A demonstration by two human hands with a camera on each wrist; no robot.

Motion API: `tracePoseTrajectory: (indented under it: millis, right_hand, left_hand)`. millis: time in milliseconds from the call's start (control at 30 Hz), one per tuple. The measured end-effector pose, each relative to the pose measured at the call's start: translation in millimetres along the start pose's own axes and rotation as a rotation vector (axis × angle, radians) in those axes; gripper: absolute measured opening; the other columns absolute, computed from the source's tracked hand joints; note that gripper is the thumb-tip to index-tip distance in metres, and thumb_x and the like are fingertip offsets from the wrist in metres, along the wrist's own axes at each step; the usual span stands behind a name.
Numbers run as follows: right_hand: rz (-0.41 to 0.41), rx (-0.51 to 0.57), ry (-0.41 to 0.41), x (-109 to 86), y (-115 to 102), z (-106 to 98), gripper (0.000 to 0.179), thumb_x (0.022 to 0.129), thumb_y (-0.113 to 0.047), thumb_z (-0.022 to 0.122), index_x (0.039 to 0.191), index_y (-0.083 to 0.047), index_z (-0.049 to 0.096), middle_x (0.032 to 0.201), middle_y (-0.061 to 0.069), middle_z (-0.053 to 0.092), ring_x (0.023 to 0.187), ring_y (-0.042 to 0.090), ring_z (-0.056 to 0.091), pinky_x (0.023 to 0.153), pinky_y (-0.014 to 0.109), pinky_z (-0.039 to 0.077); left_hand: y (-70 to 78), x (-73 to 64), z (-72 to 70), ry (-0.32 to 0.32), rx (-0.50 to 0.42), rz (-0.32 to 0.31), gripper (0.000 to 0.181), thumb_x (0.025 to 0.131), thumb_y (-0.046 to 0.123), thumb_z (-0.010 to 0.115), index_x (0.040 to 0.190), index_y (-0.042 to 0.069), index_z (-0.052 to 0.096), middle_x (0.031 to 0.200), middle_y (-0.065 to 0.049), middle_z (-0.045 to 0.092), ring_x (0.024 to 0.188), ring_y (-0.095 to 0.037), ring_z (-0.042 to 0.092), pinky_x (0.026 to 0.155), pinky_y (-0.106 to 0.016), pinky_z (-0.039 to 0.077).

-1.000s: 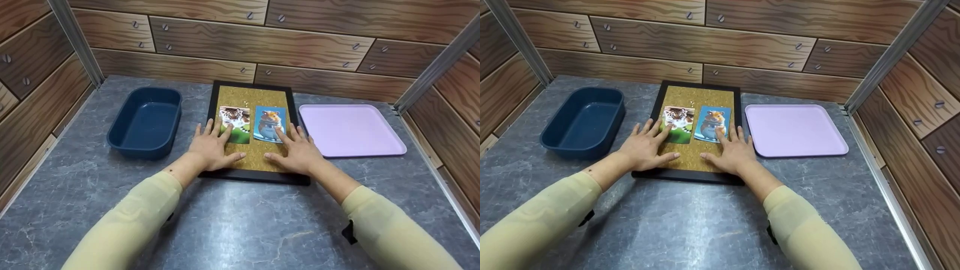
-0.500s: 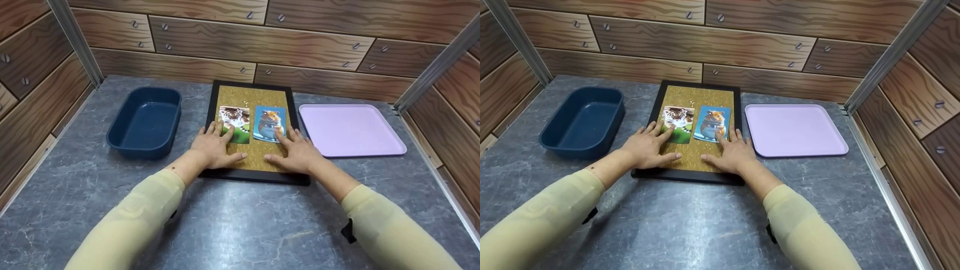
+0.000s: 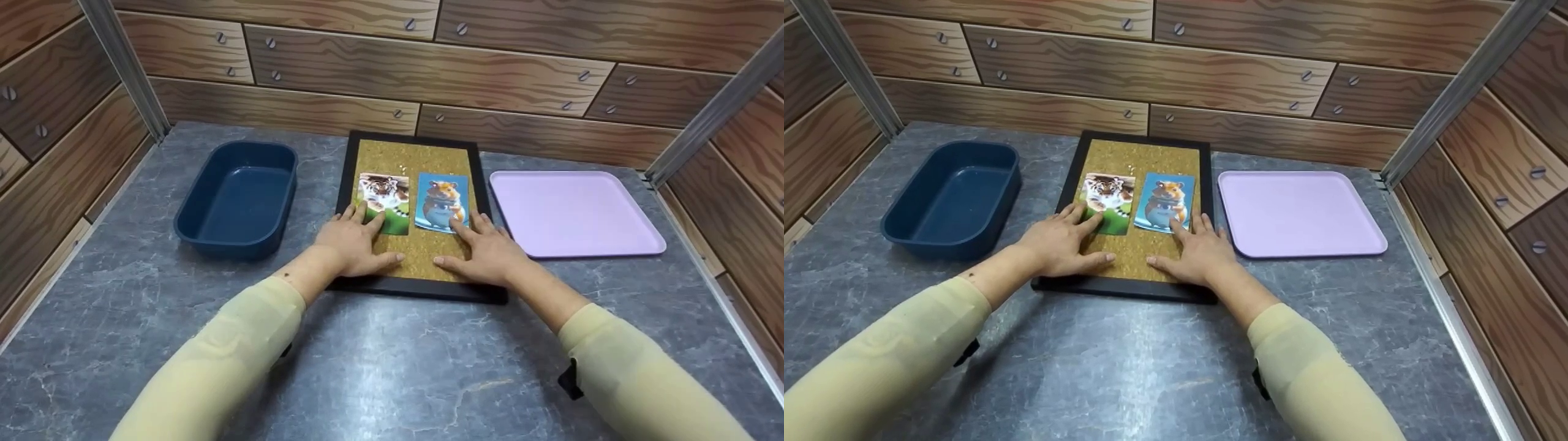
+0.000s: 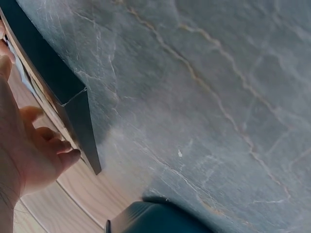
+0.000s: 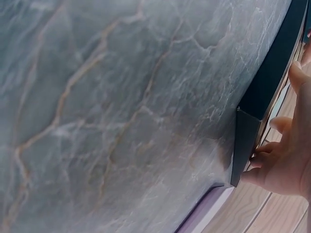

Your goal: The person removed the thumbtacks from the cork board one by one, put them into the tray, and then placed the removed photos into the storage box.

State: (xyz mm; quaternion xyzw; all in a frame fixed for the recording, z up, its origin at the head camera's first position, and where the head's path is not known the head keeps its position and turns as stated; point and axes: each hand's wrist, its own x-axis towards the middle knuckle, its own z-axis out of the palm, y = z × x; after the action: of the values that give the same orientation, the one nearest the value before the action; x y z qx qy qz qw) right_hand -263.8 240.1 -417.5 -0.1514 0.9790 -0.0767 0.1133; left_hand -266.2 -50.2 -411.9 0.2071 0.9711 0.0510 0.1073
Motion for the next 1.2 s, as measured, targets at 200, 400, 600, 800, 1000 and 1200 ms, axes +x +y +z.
tracePoseTrajectory:
  millis: [200, 400, 600, 800, 1000, 1200]
  right_hand:
    - [0.001, -0.003, -0.016, 0.3, 1, 0, 0.106, 0.093, -0.085, 0.048, 0.171, -0.018, 0.022, 0.173, 0.030, 0.008, 0.160, 0.049, 0.006, 0.127, 0.065, 0.012]
    - [-0.008, 0.005, -0.021, 1.0, -2, 1, 0.106, 0.093, -0.086, 0.048, 0.171, -0.018, 0.023, 0.172, 0.032, 0.010, 0.159, 0.051, 0.007, 0.124, 0.068, 0.016]
    - [-0.018, 0.007, -0.018, 0.1, -1, -1, 0.107, 0.093, -0.086, 0.048, 0.171, -0.018, 0.024, 0.171, 0.033, 0.010, 0.158, 0.053, 0.008, 0.122, 0.070, 0.023]
    - [-0.002, 0.002, -0.016, -2.7, 4, -7, 0.107, 0.093, -0.086, 0.047, 0.171, -0.017, 0.023, 0.171, 0.033, 0.009, 0.157, 0.054, 0.008, 0.121, 0.071, 0.024]
    - [0.001, 0.007, -0.011, -2.3, 5, -8, 0.107, 0.093, -0.086, 0.049, 0.171, -0.017, 0.024, 0.171, 0.034, 0.009, 0.158, 0.053, 0.008, 0.120, 0.070, 0.027]
    - [-0.016, -0.003, -0.017, 1.7, -1, -2, 0.106, 0.093, -0.085, 0.050, 0.170, -0.016, 0.025, 0.171, 0.035, 0.011, 0.157, 0.054, 0.010, 0.120, 0.070, 0.029]
  left_hand:
    - [0.1, 0.7, 0.3, -0.031, 0.009, -0.011, 0.104, 0.094, 0.088, 0.038, 0.171, 0.020, 0.022, 0.173, -0.024, 0.018, 0.160, -0.043, 0.018, 0.128, -0.055, 0.022]
    - [-2.0, -1.3, 1.0, -0.055, 0.028, -0.025, 0.104, 0.094, 0.087, 0.041, 0.171, 0.020, 0.022, 0.174, -0.023, 0.016, 0.160, -0.043, 0.017, 0.128, -0.055, 0.023]
    - [-0.1, 1.3, -0.9, -0.074, 0.068, -0.029, 0.104, 0.093, 0.087, 0.043, 0.171, 0.022, 0.022, 0.174, -0.023, 0.018, 0.159, -0.043, 0.019, 0.126, -0.055, 0.028]
    - [6.5, 9.9, -7.3, -0.073, 0.093, -0.017, 0.105, 0.092, 0.088, 0.043, 0.171, 0.022, 0.023, 0.173, -0.023, 0.020, 0.159, -0.042, 0.022, 0.123, -0.054, 0.034]
    - [7.6, 11.0, -7.9, -0.069, 0.097, -0.006, 0.104, 0.093, 0.086, 0.044, 0.171, 0.021, 0.024, 0.173, -0.024, 0.021, 0.159, -0.042, 0.022, 0.124, -0.053, 0.032]
    - [0.9, 3.2, -2.9, -0.068, 0.074, -0.017, 0.103, 0.094, 0.085, 0.045, 0.171, 0.020, 0.024, 0.172, -0.025, 0.022, 0.159, -0.044, 0.022, 0.124, -0.055, 0.031]
